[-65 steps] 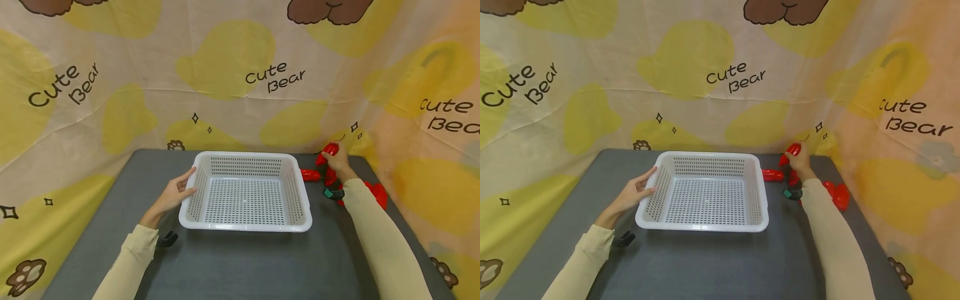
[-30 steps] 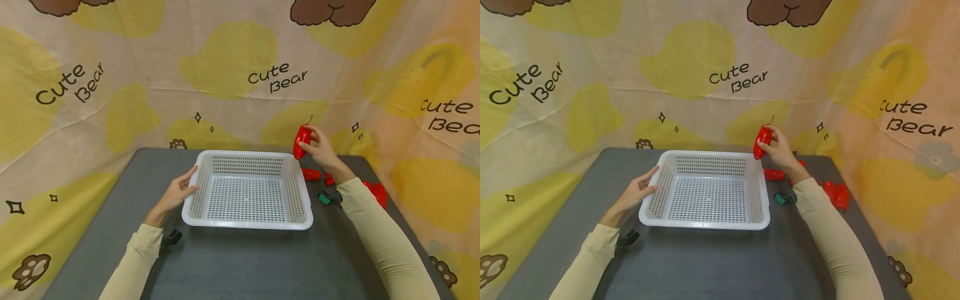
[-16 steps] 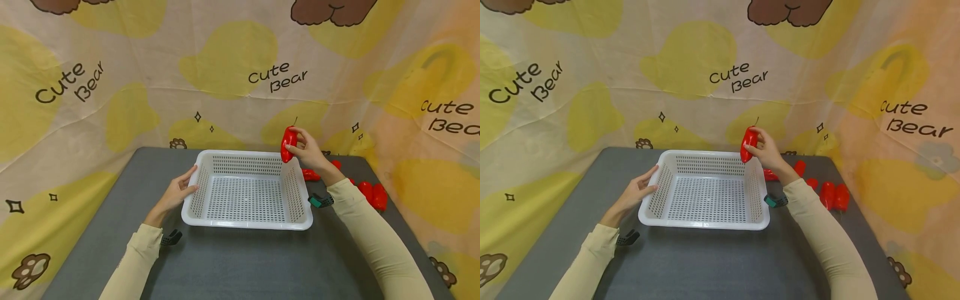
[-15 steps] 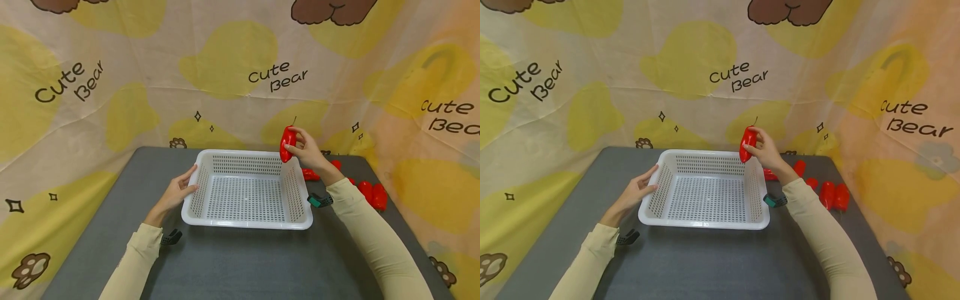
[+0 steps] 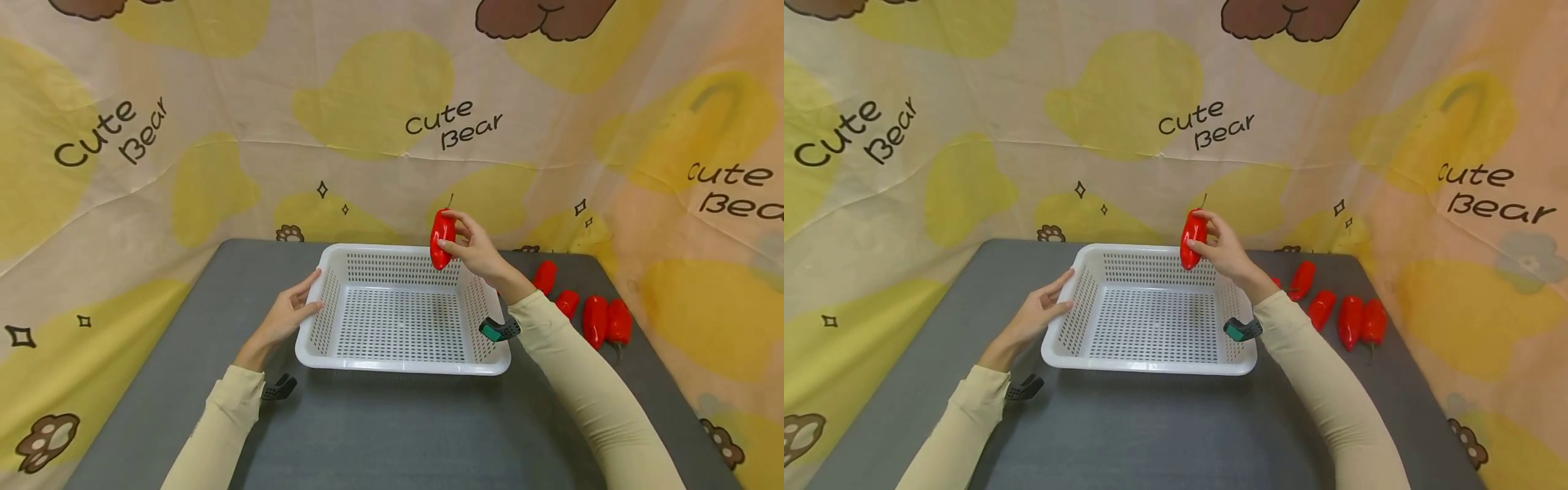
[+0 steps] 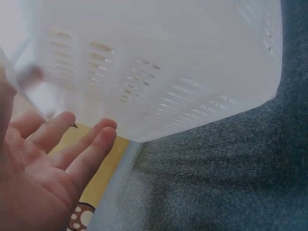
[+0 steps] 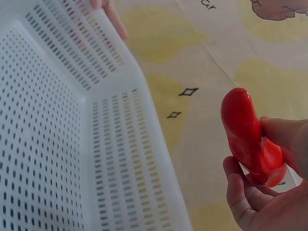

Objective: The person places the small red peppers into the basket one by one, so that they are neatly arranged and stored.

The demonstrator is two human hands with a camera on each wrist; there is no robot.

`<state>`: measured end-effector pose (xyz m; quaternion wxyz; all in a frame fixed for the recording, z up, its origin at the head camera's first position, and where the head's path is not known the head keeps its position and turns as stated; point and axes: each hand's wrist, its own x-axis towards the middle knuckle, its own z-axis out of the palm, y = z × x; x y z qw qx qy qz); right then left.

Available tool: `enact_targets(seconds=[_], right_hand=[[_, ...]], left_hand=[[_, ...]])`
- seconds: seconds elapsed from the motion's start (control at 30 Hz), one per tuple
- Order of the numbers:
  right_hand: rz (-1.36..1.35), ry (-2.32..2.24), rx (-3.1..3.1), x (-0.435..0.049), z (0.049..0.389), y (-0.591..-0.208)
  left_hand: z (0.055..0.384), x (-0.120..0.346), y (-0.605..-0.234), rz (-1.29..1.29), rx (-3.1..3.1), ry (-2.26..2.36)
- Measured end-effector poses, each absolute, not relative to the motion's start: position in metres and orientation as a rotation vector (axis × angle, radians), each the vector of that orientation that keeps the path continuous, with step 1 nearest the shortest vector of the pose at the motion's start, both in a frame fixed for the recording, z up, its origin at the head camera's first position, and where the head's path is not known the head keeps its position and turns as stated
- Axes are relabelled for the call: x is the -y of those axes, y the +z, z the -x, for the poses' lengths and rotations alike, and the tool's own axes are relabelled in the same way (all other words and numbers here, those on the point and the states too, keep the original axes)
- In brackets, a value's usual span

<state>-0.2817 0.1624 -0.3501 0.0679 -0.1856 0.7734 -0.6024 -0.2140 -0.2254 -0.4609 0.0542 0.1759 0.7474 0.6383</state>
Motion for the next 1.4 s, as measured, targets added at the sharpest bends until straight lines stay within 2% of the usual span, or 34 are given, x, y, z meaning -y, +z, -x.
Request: enact_targets(seconds=[0.67, 1.4], right_hand=[[0.635, -1.767, -2.183, -0.097, 0.280, -0.354], [0.619, -1.520, -2.078, -0.045, 0.275, -0.383]], left_hand=[[0.217, 0.226, -0.457, -0.548, -2.282, 1.944], [0.214, 0.226, -0.462, -0.522, -2.278, 1.932]])
